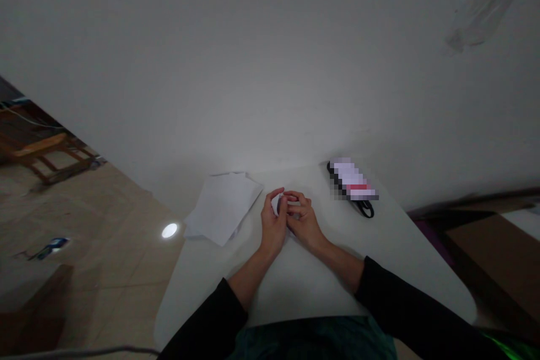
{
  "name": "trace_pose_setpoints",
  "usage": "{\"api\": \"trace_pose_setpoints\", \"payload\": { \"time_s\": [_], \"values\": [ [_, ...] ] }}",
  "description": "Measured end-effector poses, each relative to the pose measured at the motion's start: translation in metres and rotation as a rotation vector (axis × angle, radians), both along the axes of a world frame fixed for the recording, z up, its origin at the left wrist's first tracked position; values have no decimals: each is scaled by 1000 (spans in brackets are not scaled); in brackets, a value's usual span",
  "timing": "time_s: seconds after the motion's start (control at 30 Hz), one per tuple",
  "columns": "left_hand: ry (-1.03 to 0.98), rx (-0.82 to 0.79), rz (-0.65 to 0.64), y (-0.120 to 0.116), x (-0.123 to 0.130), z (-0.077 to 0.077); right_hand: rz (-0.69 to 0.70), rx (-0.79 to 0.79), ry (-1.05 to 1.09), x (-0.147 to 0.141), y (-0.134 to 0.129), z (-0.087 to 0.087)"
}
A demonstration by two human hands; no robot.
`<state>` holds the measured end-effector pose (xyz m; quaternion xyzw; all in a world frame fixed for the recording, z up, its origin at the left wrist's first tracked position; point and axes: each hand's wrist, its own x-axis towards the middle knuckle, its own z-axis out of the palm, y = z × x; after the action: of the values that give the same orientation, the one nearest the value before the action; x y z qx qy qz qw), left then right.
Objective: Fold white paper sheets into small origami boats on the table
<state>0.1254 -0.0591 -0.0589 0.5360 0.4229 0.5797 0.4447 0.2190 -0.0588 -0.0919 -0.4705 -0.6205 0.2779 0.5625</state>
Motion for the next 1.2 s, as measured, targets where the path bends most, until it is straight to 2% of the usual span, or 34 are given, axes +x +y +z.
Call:
{"api": "trace_pose_setpoints", "payload": {
  "time_s": [0.17, 0.33, 0.43, 0.63, 0.97, 1.2],
  "values": [
    [-34, -5, 21, 6, -3, -4, 68, -6, -18, -1, 1, 2],
    [-19, 1, -19, 7, -2, -6, 5, -61, 61, -2, 2, 5],
    [3, 15, -38, 7, -2, -6, 19, -68, 118, -1, 3, 4],
    [12, -13, -84, 10, -5, -8, 9, -72, 98, -1, 3, 2],
    [-29, 28, 12, 8, -1, -4, -178, -124, -2, -5, -4, 11],
    [19, 42, 80, 8, -2, -6, -28, -106, 72, -6, 1, -2]
  ]
}}
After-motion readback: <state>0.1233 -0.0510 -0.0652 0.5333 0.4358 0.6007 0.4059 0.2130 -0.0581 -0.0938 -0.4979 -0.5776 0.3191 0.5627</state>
